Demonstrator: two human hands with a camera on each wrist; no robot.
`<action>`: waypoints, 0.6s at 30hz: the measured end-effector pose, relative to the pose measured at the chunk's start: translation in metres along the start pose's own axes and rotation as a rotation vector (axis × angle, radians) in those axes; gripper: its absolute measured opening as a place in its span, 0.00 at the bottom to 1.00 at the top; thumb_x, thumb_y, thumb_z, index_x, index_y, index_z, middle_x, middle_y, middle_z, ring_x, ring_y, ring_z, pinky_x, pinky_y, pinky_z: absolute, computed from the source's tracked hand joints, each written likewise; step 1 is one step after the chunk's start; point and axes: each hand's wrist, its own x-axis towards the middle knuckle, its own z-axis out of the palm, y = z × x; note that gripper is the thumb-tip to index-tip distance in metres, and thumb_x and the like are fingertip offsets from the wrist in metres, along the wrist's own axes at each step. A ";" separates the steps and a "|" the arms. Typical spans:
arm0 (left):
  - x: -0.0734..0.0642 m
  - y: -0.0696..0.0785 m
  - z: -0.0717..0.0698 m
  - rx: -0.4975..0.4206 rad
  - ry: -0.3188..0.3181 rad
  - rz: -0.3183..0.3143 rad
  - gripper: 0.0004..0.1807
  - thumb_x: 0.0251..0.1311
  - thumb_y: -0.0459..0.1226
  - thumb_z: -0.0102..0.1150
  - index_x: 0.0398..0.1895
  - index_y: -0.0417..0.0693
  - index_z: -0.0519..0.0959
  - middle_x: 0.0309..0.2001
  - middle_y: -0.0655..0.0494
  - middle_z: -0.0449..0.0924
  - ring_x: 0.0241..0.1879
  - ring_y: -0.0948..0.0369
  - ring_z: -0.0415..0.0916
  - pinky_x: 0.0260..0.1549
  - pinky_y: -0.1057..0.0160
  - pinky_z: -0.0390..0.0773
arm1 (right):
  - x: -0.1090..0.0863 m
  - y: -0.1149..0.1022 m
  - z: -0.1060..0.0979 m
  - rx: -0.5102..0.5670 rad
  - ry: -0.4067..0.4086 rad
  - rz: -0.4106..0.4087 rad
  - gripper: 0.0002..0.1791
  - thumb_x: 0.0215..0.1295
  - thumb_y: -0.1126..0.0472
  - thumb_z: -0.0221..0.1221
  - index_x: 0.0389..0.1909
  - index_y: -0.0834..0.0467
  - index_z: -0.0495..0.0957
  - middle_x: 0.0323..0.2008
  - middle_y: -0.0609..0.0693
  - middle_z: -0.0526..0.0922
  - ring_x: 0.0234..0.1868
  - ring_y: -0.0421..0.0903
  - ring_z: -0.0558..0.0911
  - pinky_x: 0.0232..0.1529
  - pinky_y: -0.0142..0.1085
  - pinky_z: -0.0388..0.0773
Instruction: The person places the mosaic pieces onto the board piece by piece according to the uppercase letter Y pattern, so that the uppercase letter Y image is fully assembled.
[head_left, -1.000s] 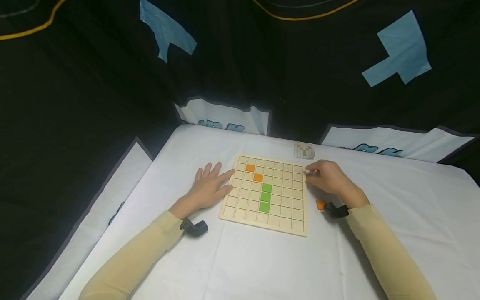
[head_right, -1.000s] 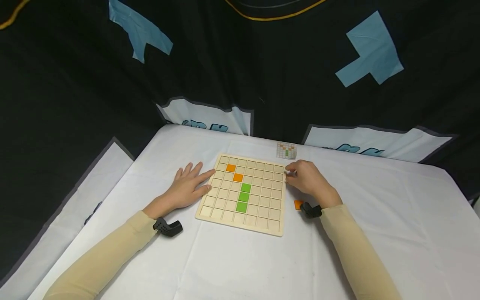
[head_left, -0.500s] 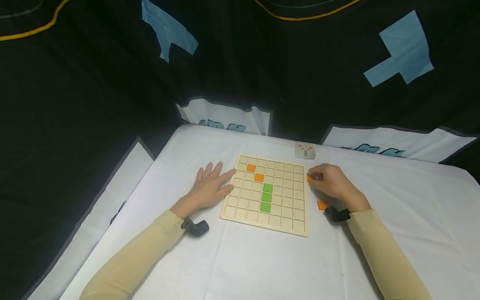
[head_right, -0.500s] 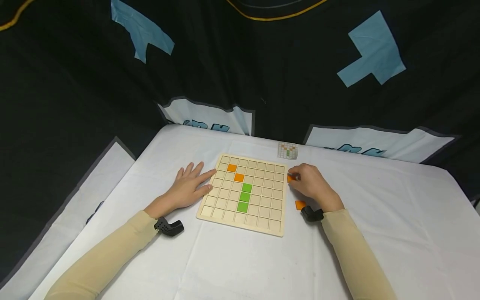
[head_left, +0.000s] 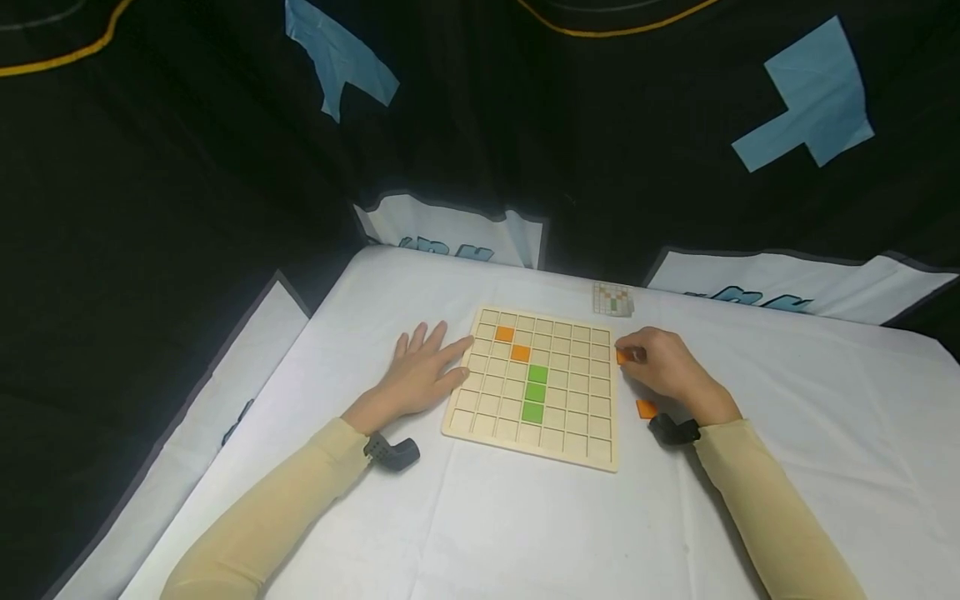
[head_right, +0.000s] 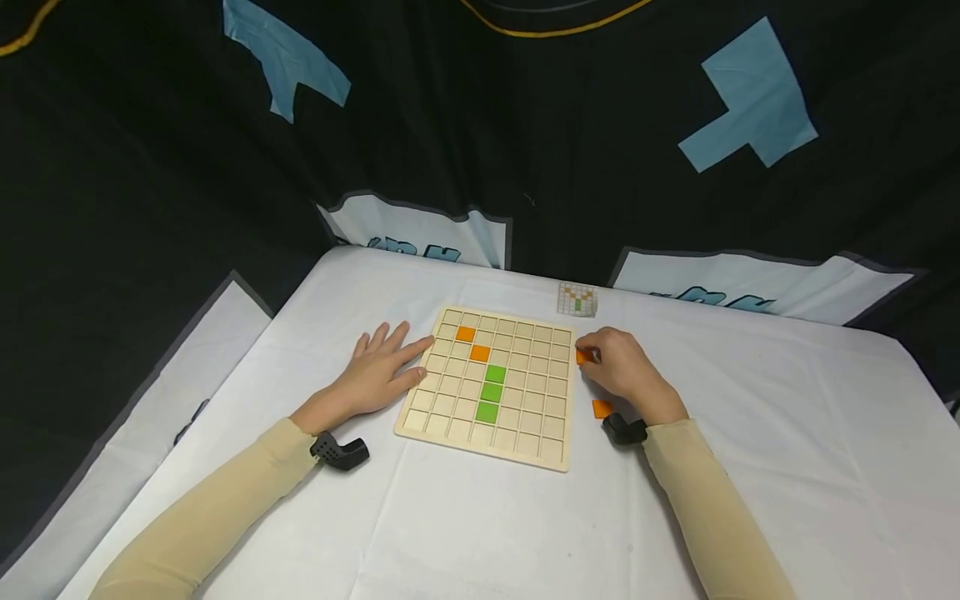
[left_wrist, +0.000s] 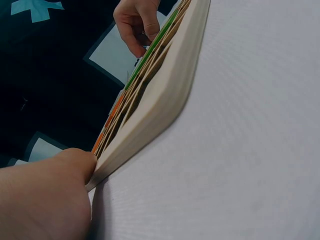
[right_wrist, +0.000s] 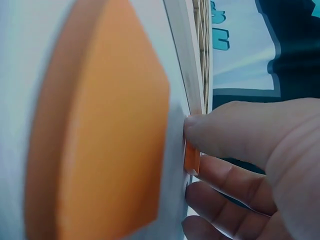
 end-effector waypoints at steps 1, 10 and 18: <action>0.000 0.000 0.000 0.000 0.002 0.001 0.32 0.75 0.54 0.44 0.79 0.59 0.61 0.82 0.35 0.45 0.81 0.32 0.34 0.76 0.29 0.35 | 0.000 -0.001 0.000 0.000 -0.002 0.002 0.16 0.60 0.71 0.65 0.50 0.66 0.85 0.34 0.57 0.82 0.35 0.50 0.75 0.37 0.39 0.73; 0.000 -0.002 0.002 0.008 0.012 0.004 0.32 0.75 0.54 0.44 0.79 0.59 0.62 0.82 0.36 0.45 0.81 0.32 0.35 0.76 0.28 0.36 | -0.001 -0.003 0.002 -0.008 -0.013 0.012 0.17 0.61 0.71 0.64 0.52 0.66 0.85 0.37 0.58 0.83 0.36 0.51 0.75 0.39 0.41 0.74; -0.001 -0.001 0.000 0.001 0.008 0.006 0.32 0.75 0.54 0.45 0.79 0.59 0.61 0.82 0.35 0.45 0.81 0.32 0.35 0.76 0.29 0.35 | -0.003 -0.003 0.003 0.002 -0.001 -0.006 0.16 0.61 0.72 0.65 0.50 0.67 0.85 0.38 0.59 0.84 0.37 0.51 0.76 0.40 0.42 0.76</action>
